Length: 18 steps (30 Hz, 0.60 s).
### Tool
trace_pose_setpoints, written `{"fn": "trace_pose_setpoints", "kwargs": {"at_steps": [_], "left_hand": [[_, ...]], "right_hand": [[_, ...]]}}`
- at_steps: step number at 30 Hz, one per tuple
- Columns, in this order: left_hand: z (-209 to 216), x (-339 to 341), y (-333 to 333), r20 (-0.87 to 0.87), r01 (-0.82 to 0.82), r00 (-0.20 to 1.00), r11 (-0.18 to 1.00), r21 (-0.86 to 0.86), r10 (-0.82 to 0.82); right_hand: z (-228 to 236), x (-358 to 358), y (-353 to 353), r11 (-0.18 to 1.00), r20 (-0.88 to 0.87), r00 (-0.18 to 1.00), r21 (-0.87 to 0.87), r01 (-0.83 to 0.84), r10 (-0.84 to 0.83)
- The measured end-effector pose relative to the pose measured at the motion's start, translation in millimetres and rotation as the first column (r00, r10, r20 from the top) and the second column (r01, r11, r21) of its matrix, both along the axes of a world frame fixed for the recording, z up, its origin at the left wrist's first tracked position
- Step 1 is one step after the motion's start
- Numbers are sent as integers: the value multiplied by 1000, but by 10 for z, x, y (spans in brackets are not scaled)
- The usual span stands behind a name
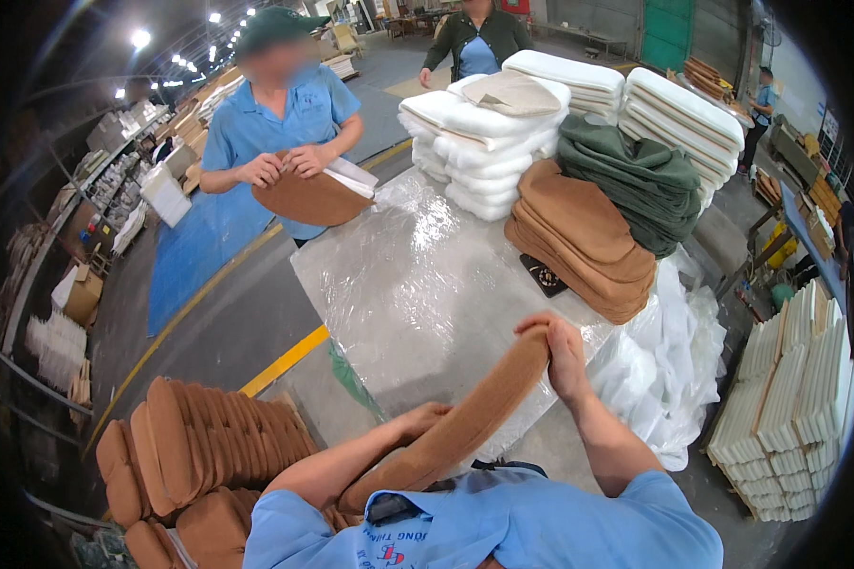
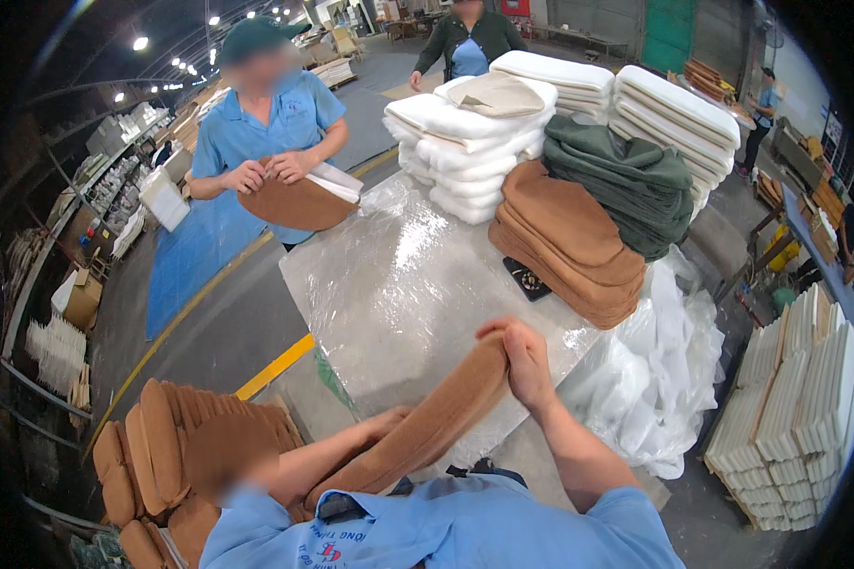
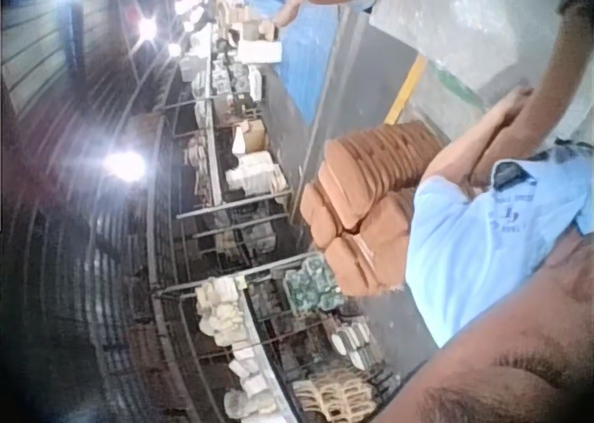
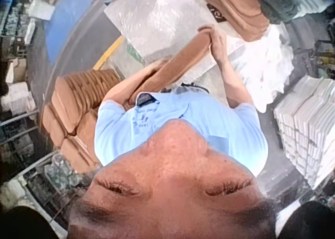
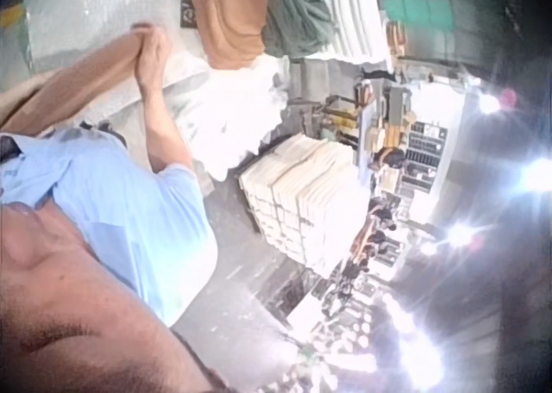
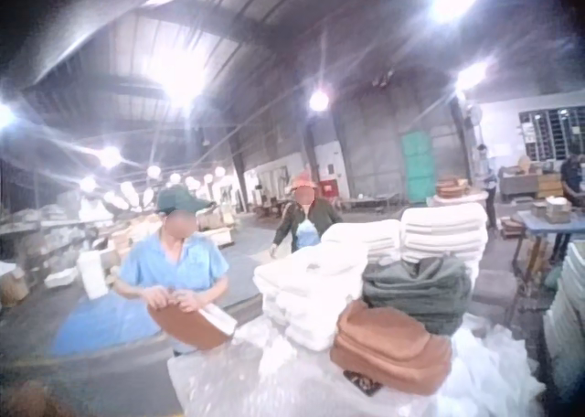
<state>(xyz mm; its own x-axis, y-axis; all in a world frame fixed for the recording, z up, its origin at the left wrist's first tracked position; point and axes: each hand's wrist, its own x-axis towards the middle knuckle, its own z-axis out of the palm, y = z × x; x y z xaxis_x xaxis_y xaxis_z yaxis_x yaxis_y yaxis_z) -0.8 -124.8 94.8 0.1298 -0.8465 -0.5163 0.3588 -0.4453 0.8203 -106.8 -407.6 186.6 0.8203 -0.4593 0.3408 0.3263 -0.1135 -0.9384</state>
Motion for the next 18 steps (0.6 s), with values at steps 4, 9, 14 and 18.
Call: {"fn": "trace_pose_setpoints", "kwargs": {"at_steps": [4, 9, 14, 18], "left_hand": [[-105, 97, -8, 136, 72, 986, 985, 156, -94], [-298, 346, -39, 563, 163, 768, 943, 290, -306], [-647, 127, -321, 797, 21, 570, 973, 231, -201], [-680, 71, -254, 651, -38, 729, 938, 346, -210]], "right_hand": [[-143, -155, 129, 984, -38, 994, 145, 108, -104], [-413, -268, 252, 958, -23, 983, 222, 181, -180], [-1127, -419, -13, 913, -304, 924, 260, 316, -233], [-1106, -450, -426, 966, -581, 785, 246, -82, 214]]}}
